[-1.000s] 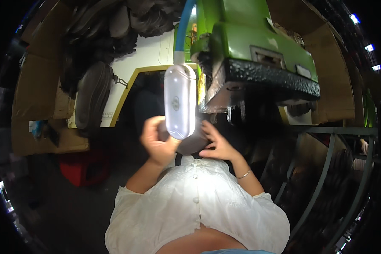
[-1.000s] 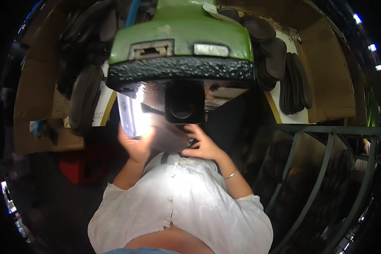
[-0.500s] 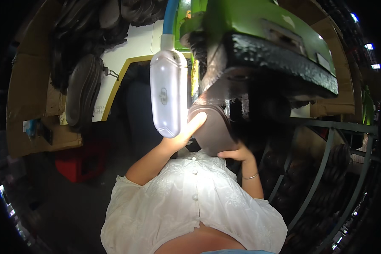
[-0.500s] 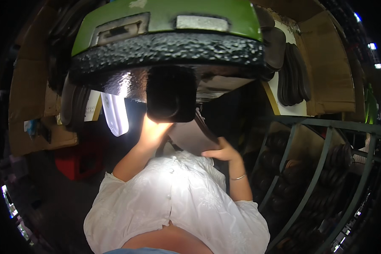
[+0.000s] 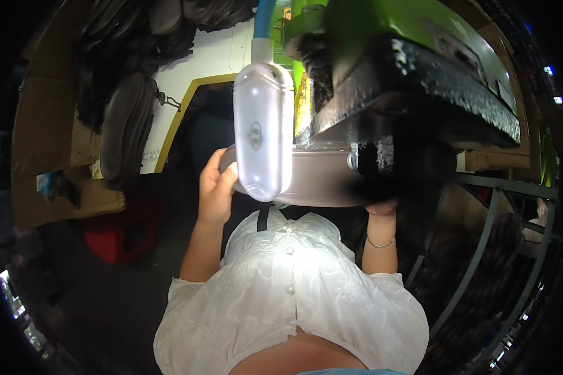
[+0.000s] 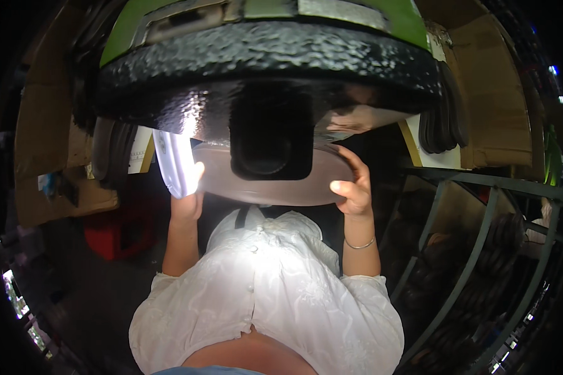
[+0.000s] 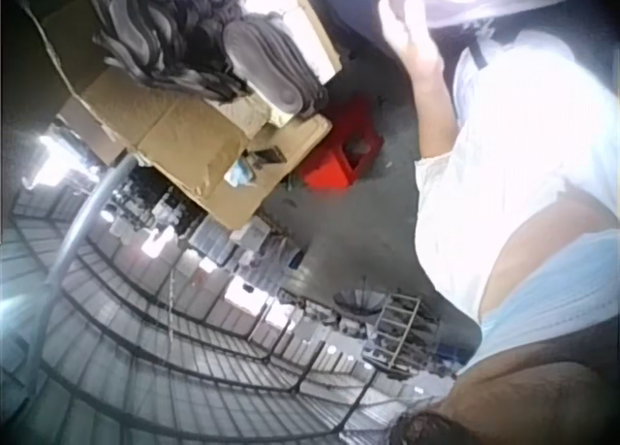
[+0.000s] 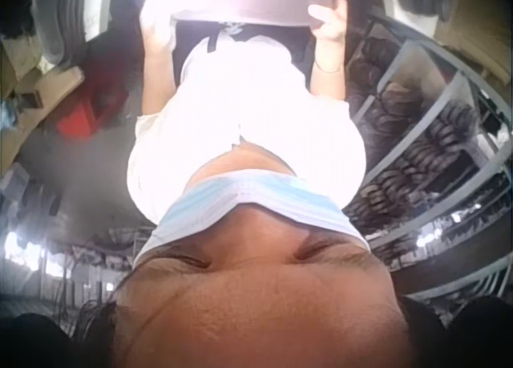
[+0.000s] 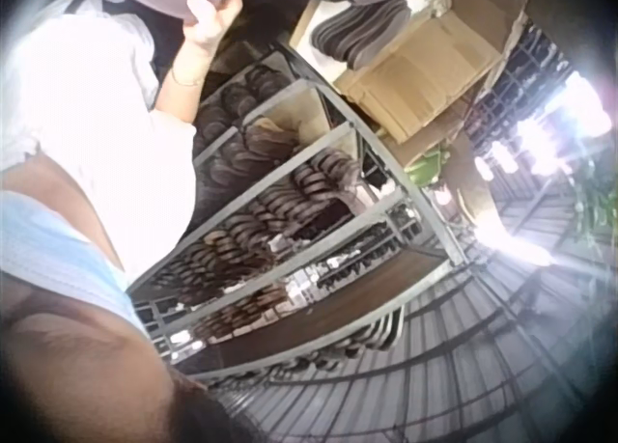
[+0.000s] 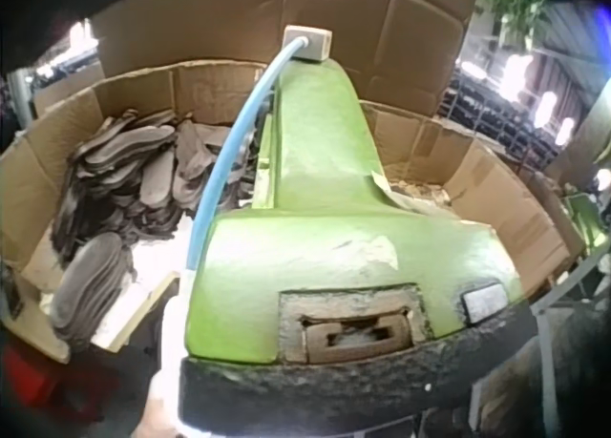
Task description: The person repeatedly picks up dark, curved shoe parts from a pile and presses them against a green grinding machine. They handle the items one at a time, rotating them to grind different edges, and then place them back on the pile. The task involves continuous repetitive handling of the shoe parts against the machine's abrasive surface.
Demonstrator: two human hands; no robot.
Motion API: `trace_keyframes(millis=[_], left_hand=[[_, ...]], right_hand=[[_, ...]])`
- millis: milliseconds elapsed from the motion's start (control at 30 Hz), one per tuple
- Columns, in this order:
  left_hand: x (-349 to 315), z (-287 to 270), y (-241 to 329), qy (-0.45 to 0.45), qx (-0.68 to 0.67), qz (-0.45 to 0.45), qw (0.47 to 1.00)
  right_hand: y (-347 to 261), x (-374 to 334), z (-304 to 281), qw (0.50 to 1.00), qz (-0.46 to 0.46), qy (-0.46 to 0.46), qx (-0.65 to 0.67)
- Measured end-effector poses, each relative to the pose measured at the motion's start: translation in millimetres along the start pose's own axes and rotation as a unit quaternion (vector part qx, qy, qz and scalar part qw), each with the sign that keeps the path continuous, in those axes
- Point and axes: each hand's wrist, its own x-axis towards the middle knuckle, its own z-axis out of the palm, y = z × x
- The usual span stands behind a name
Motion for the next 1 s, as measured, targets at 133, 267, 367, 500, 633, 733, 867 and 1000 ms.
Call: trace_keyframes(millis=[133,267,367,500,633,733,867,1000], left_hand=[[-8.0,-35.4,-5.9,0.017,0.02,-0.063,0.998],[-15.1,-52.0,-19.9,0.009,0.075,-0.172,0.982],[-20.1,-57.6,-49.9,-0.07,0.161,-0.182,0.967],[-28.2,-35.0,-79.1,-0.2,0.266,-0.14,0.932],[-10.8,34.1,-44.6,-0.209,0.296,0.008,0.932],[10.0,65.6,-16.9,-0.155,0.212,0.044,0.964],[15.1,73.9,-12.8,-0.172,0.209,0.056,0.961],[3.1,71.1,-17.2,-0.143,0.131,0.047,0.98]], right_hand=[[8.5,13.4,28.0,0.996,-0.007,-0.025,-0.089],[-0.5,33.1,66.2,0.986,-0.03,-0.046,-0.159],[-5.2,42.1,73.3,0.972,-0.023,-0.092,-0.215],[-6.3,54.3,76.0,0.937,-0.02,-0.141,-0.319],[-4.8,64.6,70.7,0.892,0.014,-0.186,-0.411],[-2.0,63.4,63.0,0.914,0.008,-0.186,-0.361],[-8.3,25.2,54.3,0.948,0.163,-0.12,-0.246],[-18.8,-22.4,-34.1,0.819,0.369,-0.227,-0.377]])
